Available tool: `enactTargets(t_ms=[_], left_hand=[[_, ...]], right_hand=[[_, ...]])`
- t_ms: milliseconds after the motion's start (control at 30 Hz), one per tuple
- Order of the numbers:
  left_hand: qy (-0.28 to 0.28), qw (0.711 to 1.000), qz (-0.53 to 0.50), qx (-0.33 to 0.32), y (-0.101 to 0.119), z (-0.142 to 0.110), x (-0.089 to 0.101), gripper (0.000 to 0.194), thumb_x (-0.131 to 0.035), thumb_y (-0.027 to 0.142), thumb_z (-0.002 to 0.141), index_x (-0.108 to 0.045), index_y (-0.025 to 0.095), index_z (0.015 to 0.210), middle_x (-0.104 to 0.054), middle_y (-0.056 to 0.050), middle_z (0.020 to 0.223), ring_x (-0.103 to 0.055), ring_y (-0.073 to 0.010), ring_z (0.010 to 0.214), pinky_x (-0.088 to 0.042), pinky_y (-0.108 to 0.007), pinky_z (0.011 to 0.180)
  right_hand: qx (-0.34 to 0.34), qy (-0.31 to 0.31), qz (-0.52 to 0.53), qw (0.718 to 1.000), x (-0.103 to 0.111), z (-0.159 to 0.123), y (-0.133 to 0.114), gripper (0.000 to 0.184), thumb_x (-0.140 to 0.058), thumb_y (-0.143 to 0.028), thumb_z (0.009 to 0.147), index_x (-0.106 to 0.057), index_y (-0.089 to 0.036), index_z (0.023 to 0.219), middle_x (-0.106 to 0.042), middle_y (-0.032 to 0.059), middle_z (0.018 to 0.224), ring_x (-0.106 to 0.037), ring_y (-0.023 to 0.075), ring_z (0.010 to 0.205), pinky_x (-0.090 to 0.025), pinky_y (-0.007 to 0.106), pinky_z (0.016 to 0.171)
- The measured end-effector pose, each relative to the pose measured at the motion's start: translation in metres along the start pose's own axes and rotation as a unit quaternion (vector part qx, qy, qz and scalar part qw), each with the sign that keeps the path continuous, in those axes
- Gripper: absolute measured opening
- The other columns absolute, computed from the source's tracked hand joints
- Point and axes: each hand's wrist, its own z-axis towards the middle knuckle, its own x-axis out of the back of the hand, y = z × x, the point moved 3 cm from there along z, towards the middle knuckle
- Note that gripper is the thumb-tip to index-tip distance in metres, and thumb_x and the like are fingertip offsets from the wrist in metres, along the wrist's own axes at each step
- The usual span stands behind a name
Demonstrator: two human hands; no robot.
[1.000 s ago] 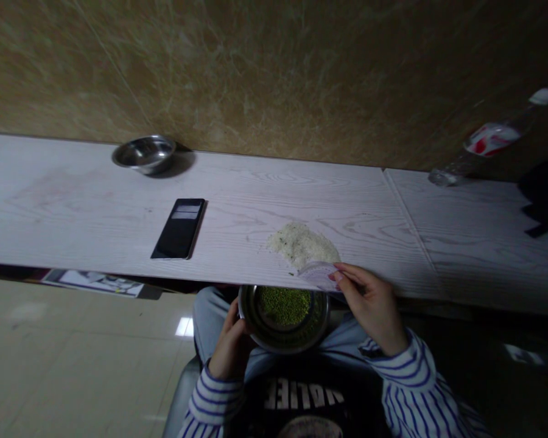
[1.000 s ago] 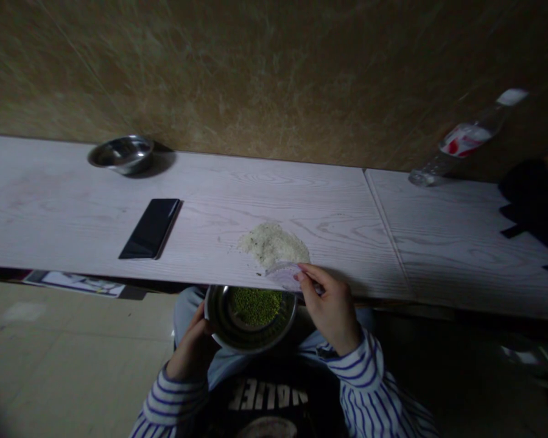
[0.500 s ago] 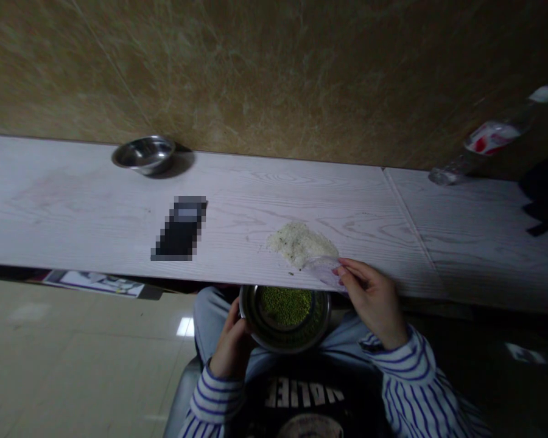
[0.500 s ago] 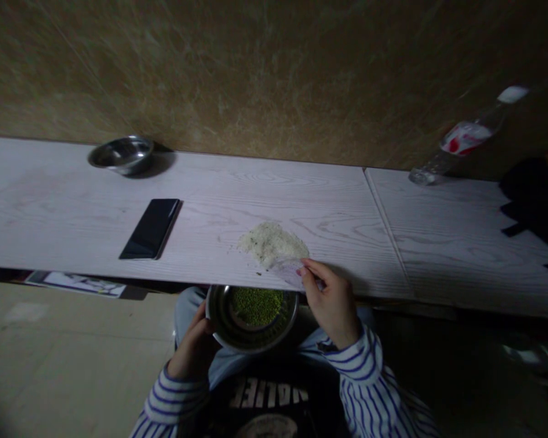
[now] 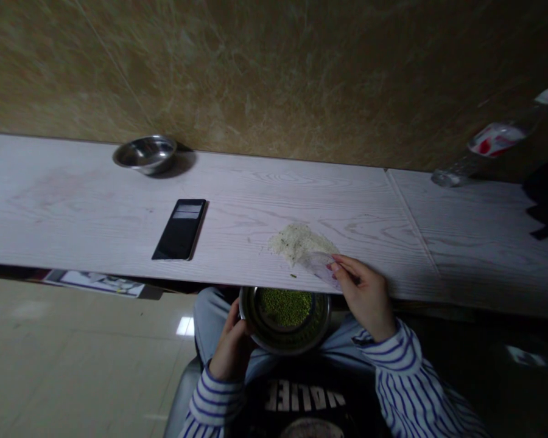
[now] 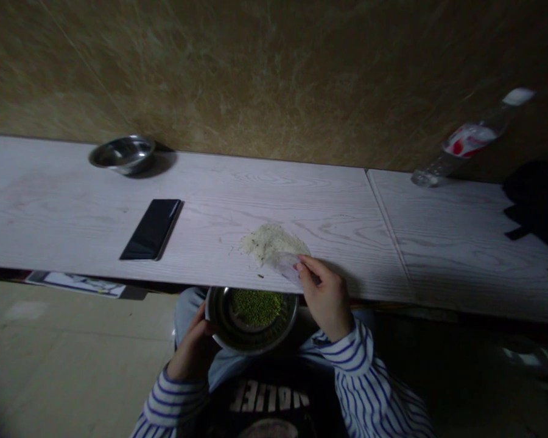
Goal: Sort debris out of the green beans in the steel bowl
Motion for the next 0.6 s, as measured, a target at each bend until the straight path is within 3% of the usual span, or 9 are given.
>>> enactTargets(t_ms=[200, 400, 600], left_hand=[[0.012, 1.000, -0.003, 0.003, 0.001, 0.002, 0.003, 0.066, -0.068, 0.015, 0.058, -0.058, 0.024, 0.123, -0.065, 0.000, 0.076, -0.053, -0.0168, 0.061, -0.043, -0.027, 0.053], [0.010, 1.000, -0.017, 0.001, 0.002, 0.002, 0.002, 0.066, -0.069, 0.014, 0.058, -0.058, 0.022, 0.123, -0.064, 0.001, 0.074, -0.054, -0.0155, 0.060, -0.044, -0.025, 0.052], [0.019, 1.000, -0.012, 0.006, 0.001, 0.002, 0.003, 0.062, -0.067, 0.014, 0.058, -0.060, 0.025, 0.118, -0.065, 0.001, 0.075, -0.054, -0.0161, 0.060, -0.044, -0.026, 0.053]], right_hand=[[0.004, 0.033, -0.008, 0.999, 0.009, 0.008, -0.004, 0.031, -0.063, -0.040, 0.086, -0.074, -0.017, 0.104, -0.078, 0.0110, 0.094, -0.075, 0.0258, 0.085, -0.060, 0.039, 0.078], [0.030, -0.019, -0.012, 0.999, -0.006, -0.003, -0.019, 0.027, -0.061, -0.036, 0.088, -0.075, -0.018, 0.103, -0.078, 0.0095, 0.095, -0.074, 0.0233, 0.086, -0.060, 0.037, 0.081], [0.024, 0.015, -0.025, 0.999, -0.003, 0.004, -0.009, 0.030, -0.061, -0.040, 0.087, -0.075, -0.019, 0.103, -0.078, 0.0102, 0.098, -0.074, 0.0256, 0.089, -0.060, 0.039, 0.082]])
